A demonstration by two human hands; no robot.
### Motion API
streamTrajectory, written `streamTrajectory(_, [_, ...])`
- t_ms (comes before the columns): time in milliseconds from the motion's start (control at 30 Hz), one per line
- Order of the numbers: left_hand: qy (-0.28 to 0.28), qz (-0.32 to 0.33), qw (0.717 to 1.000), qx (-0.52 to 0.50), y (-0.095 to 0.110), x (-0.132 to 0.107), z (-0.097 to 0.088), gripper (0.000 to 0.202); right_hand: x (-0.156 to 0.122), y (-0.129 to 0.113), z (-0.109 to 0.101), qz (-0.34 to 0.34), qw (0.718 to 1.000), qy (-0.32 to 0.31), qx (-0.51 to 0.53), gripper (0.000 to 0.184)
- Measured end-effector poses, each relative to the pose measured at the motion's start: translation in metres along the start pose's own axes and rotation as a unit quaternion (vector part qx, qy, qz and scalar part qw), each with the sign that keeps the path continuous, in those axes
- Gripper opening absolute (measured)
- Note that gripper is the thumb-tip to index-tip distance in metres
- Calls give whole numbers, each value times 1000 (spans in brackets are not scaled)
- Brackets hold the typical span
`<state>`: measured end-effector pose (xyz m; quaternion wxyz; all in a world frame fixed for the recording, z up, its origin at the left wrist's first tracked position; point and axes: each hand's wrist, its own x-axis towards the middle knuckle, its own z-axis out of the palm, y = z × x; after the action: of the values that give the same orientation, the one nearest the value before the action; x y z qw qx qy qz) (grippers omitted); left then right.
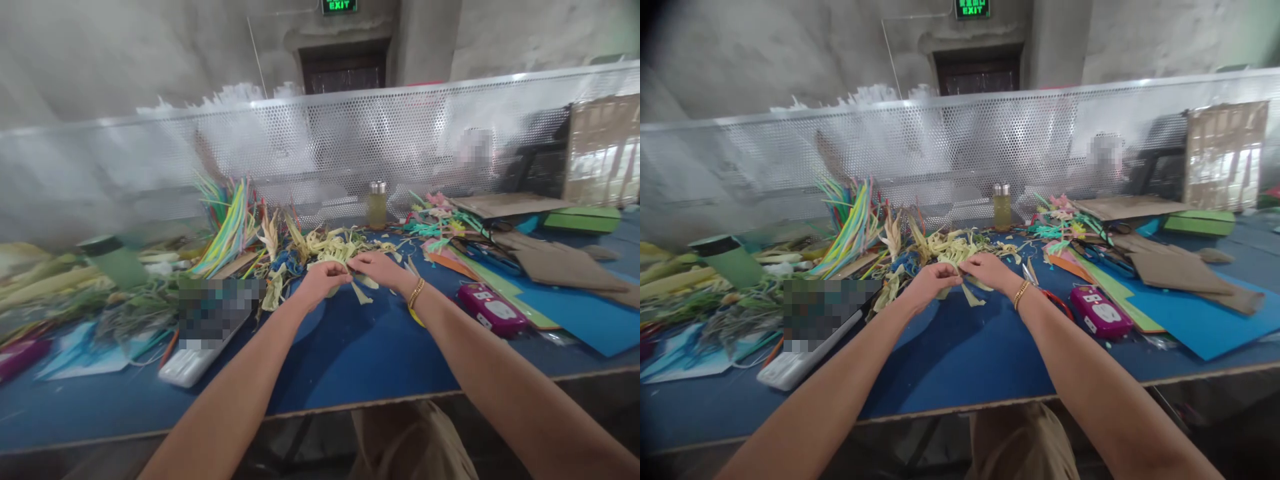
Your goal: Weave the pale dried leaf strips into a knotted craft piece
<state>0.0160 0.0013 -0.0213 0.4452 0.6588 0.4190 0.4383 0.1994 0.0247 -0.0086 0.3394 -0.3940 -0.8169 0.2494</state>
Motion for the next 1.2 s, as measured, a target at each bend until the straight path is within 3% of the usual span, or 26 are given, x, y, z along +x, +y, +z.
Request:
streamTrajectory(100, [-25,-25,999,-38,1,-3,3,30,1,-1,8,23,998,5,52,36])
streamTrajectory(267, [-44,-75,981,-175,3,-4,8,28,0,-9,12,30,977,64,203,33])
streamTrajectory(467, [-28,-98,965,-241,4,-3,9,20,-2,-18,11,32,956,42,288,29])
streamTrajectory(633, [-37,-152,958,-242,9,-4,8,22,-2,-20,15,1,963,94,253,27])
streamTrajectory(867, [-49,-142,962,-226,13,-10,11,23,-1,-16,19,-25,972,102,211,32])
streamTrajectory(967, [-27,-126,960,-247,9,-8,11,25,1,-13,15,-10,977,98,189,32])
streamTrajectory(1067, [16,-103,950,-294,6,-5,8,25,1,-13,8,-2,978,152,145,24])
streamTrajectory(1133, [42,-90,943,-319,5,-3,5,25,0,-15,4,-14,979,185,90,21])
streamTrajectory(1200, [54,-78,939,-331,5,-2,2,26,-2,-17,2,-36,983,176,25,19])
